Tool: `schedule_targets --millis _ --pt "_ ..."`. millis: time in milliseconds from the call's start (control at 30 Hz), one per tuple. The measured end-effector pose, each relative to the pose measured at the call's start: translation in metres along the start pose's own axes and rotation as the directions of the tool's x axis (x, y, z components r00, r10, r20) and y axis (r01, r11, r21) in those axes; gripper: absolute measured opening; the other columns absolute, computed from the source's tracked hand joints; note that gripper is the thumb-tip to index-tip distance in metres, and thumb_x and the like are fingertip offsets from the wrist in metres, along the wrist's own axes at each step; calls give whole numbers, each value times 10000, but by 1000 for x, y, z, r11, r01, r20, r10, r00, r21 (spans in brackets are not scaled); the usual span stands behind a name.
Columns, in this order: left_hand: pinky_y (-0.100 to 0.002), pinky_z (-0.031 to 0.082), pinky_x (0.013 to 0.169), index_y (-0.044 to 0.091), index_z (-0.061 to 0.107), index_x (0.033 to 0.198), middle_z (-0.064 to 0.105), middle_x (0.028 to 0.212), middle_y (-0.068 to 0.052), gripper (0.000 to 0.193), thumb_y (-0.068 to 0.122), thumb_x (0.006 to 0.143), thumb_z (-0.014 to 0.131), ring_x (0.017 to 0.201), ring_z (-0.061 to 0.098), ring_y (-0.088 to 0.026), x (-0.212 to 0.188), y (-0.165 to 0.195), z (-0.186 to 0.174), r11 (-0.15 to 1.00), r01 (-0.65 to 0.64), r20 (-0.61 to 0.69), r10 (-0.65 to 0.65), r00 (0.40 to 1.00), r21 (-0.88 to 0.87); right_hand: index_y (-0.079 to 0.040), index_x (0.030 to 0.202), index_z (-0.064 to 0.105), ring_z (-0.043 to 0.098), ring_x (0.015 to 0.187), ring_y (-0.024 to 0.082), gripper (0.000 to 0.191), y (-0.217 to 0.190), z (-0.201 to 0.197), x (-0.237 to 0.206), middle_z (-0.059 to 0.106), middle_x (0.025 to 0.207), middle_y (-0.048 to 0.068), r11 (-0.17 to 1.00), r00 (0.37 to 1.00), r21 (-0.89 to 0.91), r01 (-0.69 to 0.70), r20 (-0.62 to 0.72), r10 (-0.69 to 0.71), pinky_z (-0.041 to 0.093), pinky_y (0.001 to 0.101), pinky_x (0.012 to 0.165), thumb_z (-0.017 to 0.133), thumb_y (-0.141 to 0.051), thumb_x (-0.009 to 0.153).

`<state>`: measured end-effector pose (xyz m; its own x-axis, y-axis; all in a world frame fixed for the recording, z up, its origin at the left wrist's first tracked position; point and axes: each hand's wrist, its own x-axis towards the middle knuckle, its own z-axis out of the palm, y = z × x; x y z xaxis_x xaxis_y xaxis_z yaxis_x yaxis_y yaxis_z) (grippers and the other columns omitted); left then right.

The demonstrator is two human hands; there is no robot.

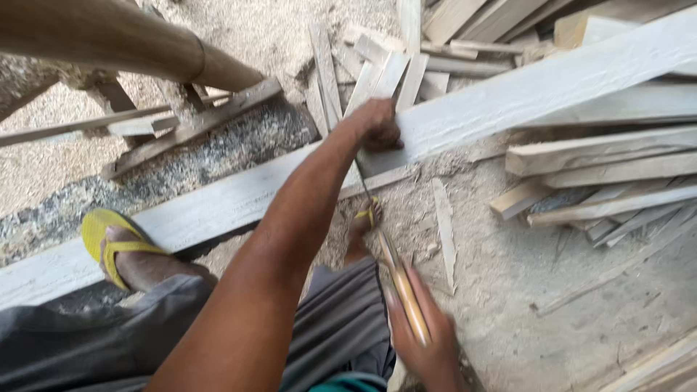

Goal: The person places a wooden plank on a work beam, measures it with a tape measure, marks it with a pencil and a square, and saws the plank with a hand saw. They move cut pieces aside, then measure and mark another plank and continue sawing.

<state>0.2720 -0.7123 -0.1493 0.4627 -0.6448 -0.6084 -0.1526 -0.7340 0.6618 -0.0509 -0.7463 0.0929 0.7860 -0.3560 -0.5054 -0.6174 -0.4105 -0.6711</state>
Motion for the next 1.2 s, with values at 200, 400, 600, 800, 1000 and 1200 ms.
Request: schedule_targets --millis 200,400,600,800,1000,1200 --pt "-370 546 709 4 787 851 771 953 -162 503 432 645 952 829 758 -271 0 10 -4 945 246 238 -193 952 -216 12 1413 577 776 725 223 508 -1 -30 -41 774 943 166 999 1000 -55 -2 -24 1 580 295 594 615 -73 914" --pt "-375 573 794 5 776 873 791 967 -145 549 458 608 936 869 752 -256 -30 38 -26 954 297 187 -286 940 -36 42 1394 566 791 809 231 469 15 72 112 764 939 177 914 922 123 386 -82 -378 624 331 674 669 -139 973" --pt "-367 566 852 4 746 999 769 1038 -166 646 458 596 966 906 741 -282 -18 26 -25 960 249 152 -229 961 -128 25 1419 576 805 891 232 482 -12 65 121 784 1013 203 958 969 145 246 -49 -242 627 337 731 637 -132 968" --pt "-386 605 814 -47 776 954 783 1014 -200 646 507 644 893 890 774 -287 -12 18 -23 953 289 173 -270 947 -93 22 1392 592 802 983 250 495 -26 -12 10 768 1101 232 994 994 -16 104 -35 -105 623 327 780 640 -64 908" --pt "-368 578 820 -13 791 927 777 977 -169 615 499 609 911 879 744 -296 -14 18 -24 979 199 115 -193 975 -44 32 1394 573 808 925 254 502 27 -43 -69 773 1075 232 994 999 -101 -43 -32 40 639 317 724 635 -52 902" --pt "-382 555 782 47 712 996 752 957 -143 663 489 565 953 855 714 -295 -19 20 -33 983 165 -3 -166 986 -76 43 1396 554 814 866 258 511 -18 29 71 777 1048 232 931 929 -45 361 -65 -364 654 307 668 630 -40 897"
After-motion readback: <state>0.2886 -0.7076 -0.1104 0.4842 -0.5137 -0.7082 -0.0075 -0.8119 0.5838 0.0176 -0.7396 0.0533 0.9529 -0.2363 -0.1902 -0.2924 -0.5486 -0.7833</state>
